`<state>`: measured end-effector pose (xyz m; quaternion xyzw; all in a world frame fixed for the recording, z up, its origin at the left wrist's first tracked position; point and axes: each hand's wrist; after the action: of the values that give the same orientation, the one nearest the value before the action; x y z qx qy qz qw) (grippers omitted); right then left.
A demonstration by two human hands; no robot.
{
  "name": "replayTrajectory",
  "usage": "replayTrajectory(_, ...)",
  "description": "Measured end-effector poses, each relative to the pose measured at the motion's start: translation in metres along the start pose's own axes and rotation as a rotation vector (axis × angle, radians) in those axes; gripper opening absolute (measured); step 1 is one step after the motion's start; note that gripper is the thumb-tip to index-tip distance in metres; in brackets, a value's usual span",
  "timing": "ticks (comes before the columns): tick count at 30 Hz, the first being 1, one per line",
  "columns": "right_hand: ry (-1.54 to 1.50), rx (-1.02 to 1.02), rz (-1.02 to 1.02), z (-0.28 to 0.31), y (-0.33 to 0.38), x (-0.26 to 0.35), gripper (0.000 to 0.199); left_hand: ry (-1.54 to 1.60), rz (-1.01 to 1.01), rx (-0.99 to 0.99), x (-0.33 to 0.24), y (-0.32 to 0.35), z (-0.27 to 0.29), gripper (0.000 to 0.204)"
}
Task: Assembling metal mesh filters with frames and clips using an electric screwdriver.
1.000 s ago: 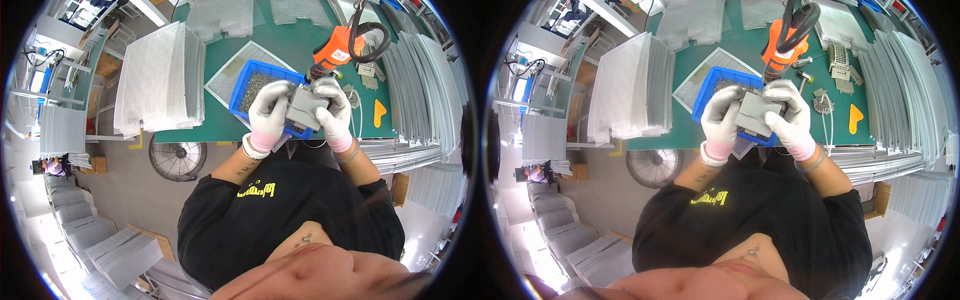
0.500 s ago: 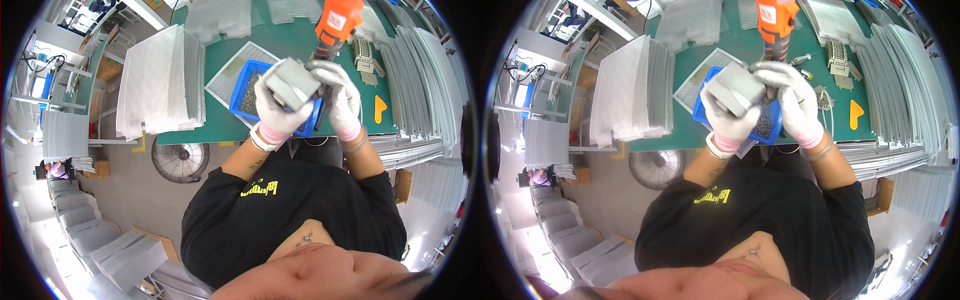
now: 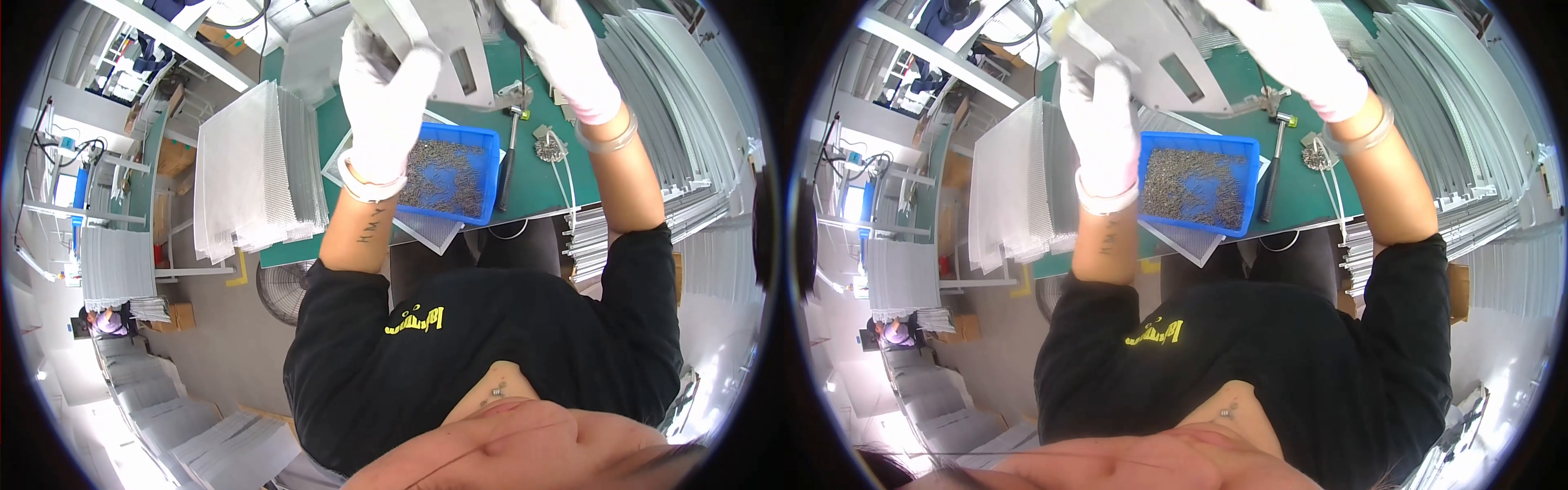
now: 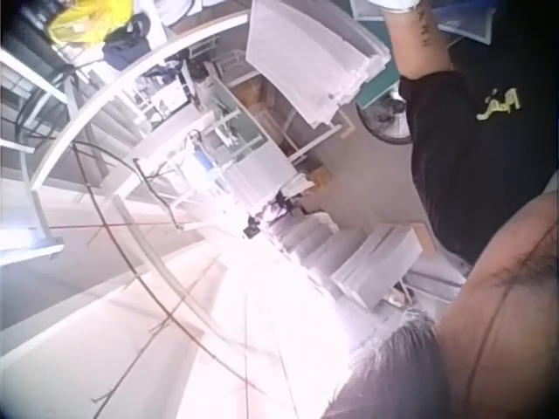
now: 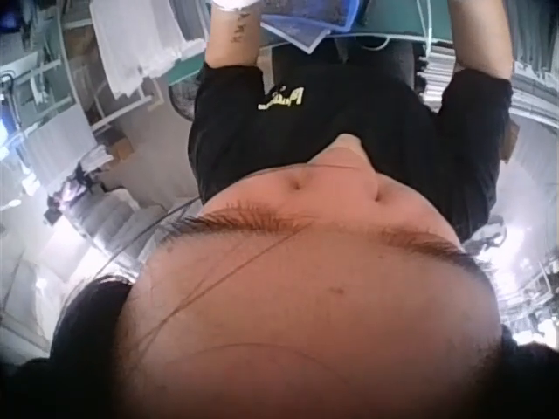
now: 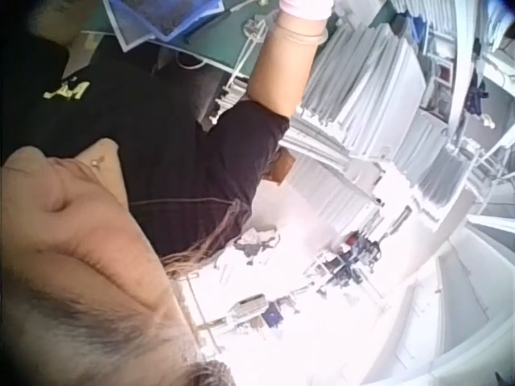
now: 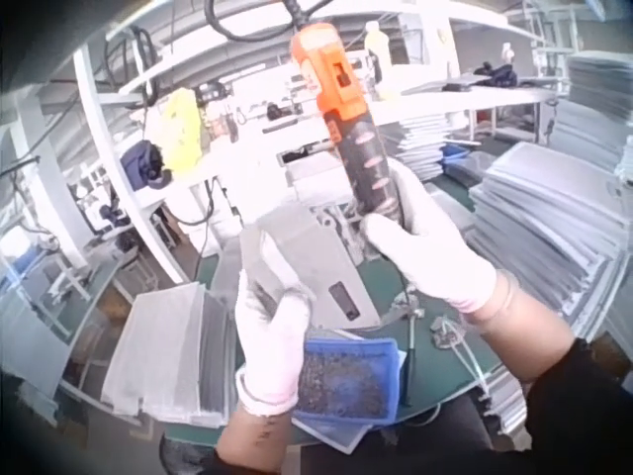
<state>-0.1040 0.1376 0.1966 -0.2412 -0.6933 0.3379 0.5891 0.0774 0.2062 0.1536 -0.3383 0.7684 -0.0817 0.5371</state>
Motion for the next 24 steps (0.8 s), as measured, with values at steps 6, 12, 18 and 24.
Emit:
replayTrajectory(6,0.203,-0.180,-0.033,0.010,-0.039,0.048,0.043,-0.431,-0.107,0.213,0.029,0.013,0.043,0.029)
replayTrajectory(12,0.629,-0.063,0.614,0.057,-0.068,0.037,0.056,-1.094,-0.278,0.282,0.077,0.039,0.137,0.035)
replayTrajectory(18,0.986,0.017,0.570,0.082,0.023,-0.003,0.074,-1.553,0.196,0.215,0.085,0.081,0.212,0.061)
replayTrajectory(24,1.345,0.556,-0.554,0.133,0.188,-0.080,0.097,-1.289,0.499,0.167,0.095,0.069,0.210,0.043)
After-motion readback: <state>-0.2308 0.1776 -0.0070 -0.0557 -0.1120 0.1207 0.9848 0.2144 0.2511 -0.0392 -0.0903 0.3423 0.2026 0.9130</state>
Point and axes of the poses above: each hand's wrist, its own y-axis away from the middle knuckle, its own z-axis out of the back of the hand, x = y × z, and after that the axes turned 14 degrees about -x, right-handed
